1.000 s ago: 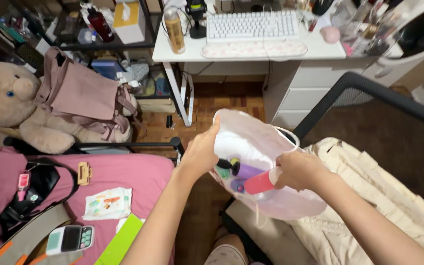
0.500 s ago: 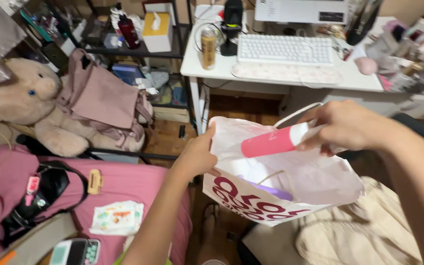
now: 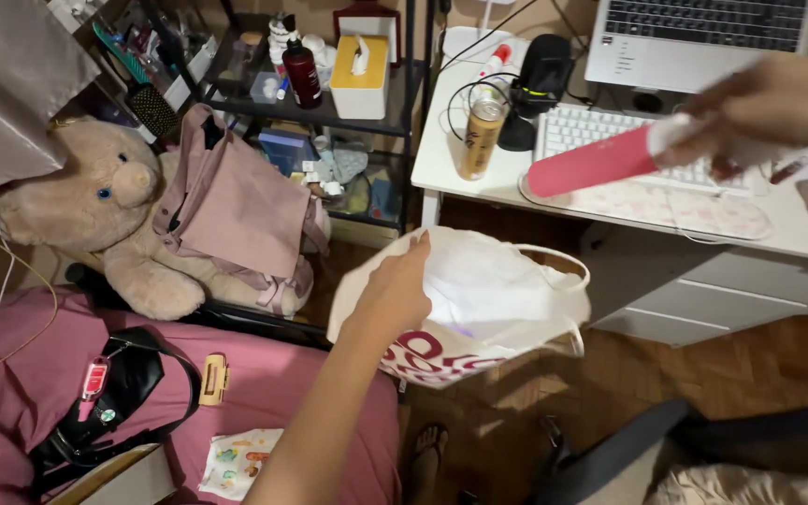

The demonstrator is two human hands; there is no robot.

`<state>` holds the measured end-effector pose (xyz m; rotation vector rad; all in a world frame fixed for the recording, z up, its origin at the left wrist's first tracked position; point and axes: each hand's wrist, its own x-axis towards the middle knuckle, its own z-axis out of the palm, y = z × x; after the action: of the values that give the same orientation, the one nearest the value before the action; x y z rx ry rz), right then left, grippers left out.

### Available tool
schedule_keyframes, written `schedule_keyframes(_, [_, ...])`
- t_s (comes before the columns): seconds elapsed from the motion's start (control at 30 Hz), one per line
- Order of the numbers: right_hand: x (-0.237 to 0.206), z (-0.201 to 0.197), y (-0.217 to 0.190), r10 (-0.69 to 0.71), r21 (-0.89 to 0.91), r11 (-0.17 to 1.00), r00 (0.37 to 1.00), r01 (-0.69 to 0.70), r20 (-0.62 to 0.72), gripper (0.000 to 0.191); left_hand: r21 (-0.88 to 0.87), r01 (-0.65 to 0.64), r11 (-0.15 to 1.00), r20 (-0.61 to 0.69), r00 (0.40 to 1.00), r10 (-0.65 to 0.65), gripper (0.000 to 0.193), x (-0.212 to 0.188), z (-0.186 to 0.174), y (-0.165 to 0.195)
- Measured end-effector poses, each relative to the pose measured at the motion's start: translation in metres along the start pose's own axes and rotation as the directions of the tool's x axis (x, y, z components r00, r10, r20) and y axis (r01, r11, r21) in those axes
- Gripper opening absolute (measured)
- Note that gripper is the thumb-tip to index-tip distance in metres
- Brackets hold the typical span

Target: The person picks up a lint roller from the bed, carries it to a small table, attaches the roller into the handle, peels the cover from the adhesive sheet, and tears off a strip. They then return to the bed and place items from the bed into a tote bag.

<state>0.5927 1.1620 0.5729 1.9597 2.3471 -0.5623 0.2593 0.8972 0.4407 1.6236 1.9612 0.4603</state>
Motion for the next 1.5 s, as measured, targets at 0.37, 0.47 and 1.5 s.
schedule_keyframes(0.37, [0.124, 0.069, -0.139, 0.073, -0.652, 0.756, 0.982, 0.058, 0.172, 0.047, -0.007, -0.074, 0.997, -0.157, 0.985, 0.072, 0.089, 0.041, -0.016, -0.049])
schedule_keyframes(0.47, [0.148, 0.086, -0.144, 0.081, -0.650, 0.755, 0.972, 0.084, 0.220, 0.047, -0.041, -0.065, 0.997, -0.173, 0.983, 0.057, 0.089, 0.039, -0.023, -0.049])
schedule_keyframes(1.5, [0.005, 0.100, -0.124, -0.485, 0.385, 0.839, 0.850, 0.385, 0.207, 0.036, -0.055, -0.085, 0.995, -0.057, 0.995, 0.082, 0.094, 0.022, -0.063, -0.004])
